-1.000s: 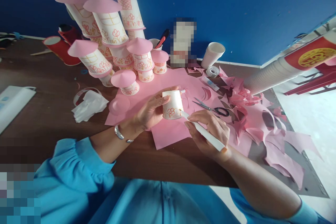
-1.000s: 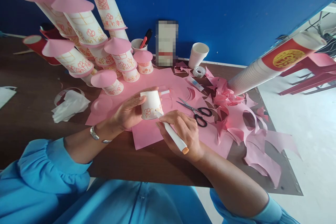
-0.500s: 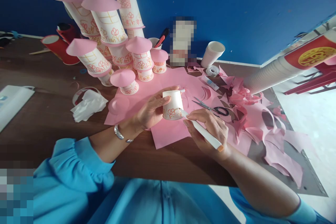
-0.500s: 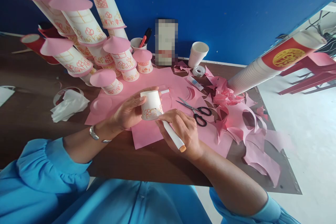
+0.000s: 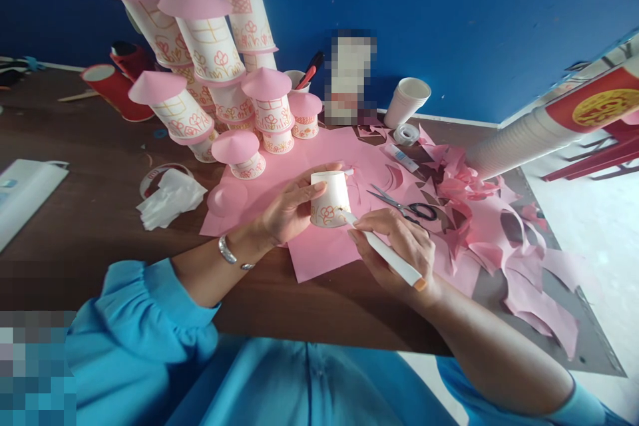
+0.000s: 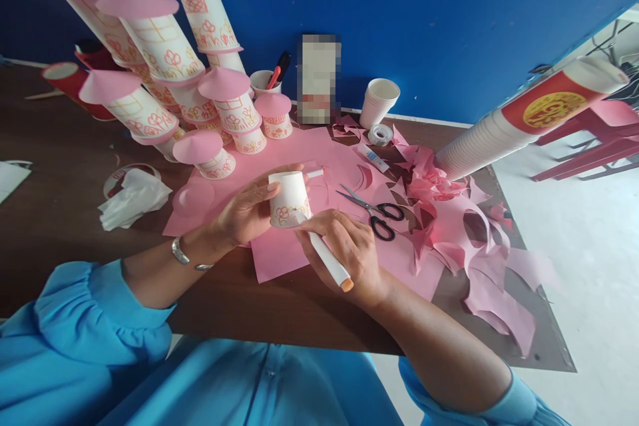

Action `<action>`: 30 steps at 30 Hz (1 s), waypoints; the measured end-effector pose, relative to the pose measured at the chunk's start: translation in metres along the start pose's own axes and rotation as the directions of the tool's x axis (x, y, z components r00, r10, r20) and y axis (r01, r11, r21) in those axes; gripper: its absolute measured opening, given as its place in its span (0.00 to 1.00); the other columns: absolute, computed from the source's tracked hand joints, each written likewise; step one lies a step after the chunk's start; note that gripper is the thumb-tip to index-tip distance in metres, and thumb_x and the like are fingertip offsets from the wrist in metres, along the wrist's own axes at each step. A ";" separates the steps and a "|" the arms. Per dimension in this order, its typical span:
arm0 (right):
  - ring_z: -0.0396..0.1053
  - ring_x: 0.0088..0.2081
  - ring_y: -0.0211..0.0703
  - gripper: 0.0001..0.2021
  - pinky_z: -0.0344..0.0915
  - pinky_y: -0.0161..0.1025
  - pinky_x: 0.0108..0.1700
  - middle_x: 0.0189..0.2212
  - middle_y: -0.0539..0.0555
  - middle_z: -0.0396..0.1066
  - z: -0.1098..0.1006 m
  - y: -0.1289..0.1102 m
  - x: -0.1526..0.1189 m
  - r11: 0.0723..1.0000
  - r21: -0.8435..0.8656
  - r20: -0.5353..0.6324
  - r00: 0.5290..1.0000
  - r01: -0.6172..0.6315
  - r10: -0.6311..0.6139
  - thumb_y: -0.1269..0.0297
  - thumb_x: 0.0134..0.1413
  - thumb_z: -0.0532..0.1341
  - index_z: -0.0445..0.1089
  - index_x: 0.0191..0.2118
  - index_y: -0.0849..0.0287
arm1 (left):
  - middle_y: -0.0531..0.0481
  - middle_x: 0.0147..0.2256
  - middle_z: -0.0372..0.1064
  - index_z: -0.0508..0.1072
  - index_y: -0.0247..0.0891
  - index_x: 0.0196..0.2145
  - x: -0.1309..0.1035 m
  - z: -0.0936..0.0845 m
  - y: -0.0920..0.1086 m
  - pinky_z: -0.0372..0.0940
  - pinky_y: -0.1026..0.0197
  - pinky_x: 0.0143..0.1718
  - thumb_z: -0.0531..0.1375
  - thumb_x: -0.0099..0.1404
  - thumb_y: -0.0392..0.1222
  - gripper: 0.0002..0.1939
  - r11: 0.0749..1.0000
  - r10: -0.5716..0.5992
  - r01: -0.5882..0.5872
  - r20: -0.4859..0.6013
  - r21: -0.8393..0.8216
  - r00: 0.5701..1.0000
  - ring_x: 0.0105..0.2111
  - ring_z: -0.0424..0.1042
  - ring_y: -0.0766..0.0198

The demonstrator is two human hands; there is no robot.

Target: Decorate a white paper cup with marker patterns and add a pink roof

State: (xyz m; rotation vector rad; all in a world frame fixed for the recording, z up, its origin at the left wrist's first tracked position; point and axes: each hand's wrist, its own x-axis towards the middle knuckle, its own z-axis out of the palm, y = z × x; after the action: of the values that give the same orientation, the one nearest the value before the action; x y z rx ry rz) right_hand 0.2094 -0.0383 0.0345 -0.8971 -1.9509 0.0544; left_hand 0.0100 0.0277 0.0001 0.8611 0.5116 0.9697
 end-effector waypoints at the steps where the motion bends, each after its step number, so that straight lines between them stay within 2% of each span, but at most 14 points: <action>1: 0.81 0.31 0.40 0.08 0.78 0.35 0.34 0.31 0.49 0.80 0.000 0.000 0.000 1.000 -0.002 0.005 1.000 -0.001 0.001 0.75 0.68 0.66 0.71 0.45 0.54 | 0.43 0.66 0.74 0.81 0.44 0.56 0.000 0.000 0.000 0.72 0.50 0.60 0.68 0.70 0.48 0.19 1.000 -0.007 0.007 -0.001 -0.005 1.000 0.70 0.67 0.46; 5: 0.81 0.31 0.40 0.08 0.78 0.34 0.34 0.30 0.49 0.80 0.000 -0.001 0.000 1.000 -0.008 0.008 1.000 0.013 -0.013 0.75 0.67 0.66 0.70 0.45 0.54 | 0.42 0.66 0.74 0.80 0.43 0.58 0.000 -0.001 -0.001 0.72 0.51 0.61 0.68 0.70 0.49 0.20 1.000 -0.022 0.022 -0.003 -0.014 1.000 0.70 0.67 0.46; 12: 0.81 0.31 0.40 0.08 0.78 0.34 0.34 0.31 0.49 0.80 0.001 0.001 -0.001 1.000 0.008 0.018 0.999 0.030 -0.030 0.75 0.67 0.66 0.70 0.45 0.55 | 0.41 0.66 0.74 0.80 0.41 0.57 0.001 -0.003 -0.002 0.71 0.49 0.59 0.69 0.69 0.49 0.21 1.000 -0.016 0.016 0.004 -0.020 1.000 0.69 0.68 0.43; 18: 0.81 0.31 0.40 0.07 0.77 0.35 0.34 0.31 0.49 0.80 0.000 -0.002 -0.002 1.000 0.016 0.026 0.999 0.025 -0.025 0.74 0.67 0.66 0.71 0.45 0.55 | 0.41 0.65 0.75 0.81 0.42 0.57 0.002 0.000 -0.001 0.72 0.54 0.53 0.69 0.69 0.46 0.20 0.998 -0.020 0.019 -0.014 -0.059 1.000 0.65 0.72 0.47; 30: 0.81 0.30 0.38 0.08 0.77 0.34 0.34 0.31 0.49 0.81 -0.001 -0.004 0.000 0.999 0.041 0.058 0.998 0.027 -0.029 0.76 0.67 0.65 0.70 0.44 0.55 | 0.40 0.64 0.75 0.78 0.43 0.62 0.002 -0.002 -0.003 0.71 0.54 0.49 0.68 0.70 0.47 0.25 0.999 -0.008 0.007 -0.012 -0.049 1.000 0.58 0.76 0.47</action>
State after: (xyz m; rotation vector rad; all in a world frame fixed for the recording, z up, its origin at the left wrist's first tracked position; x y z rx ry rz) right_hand 0.2074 -0.0419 0.0362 -0.8500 -2.0092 0.1038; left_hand 0.0110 0.0294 -0.0035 0.8090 0.4994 0.9774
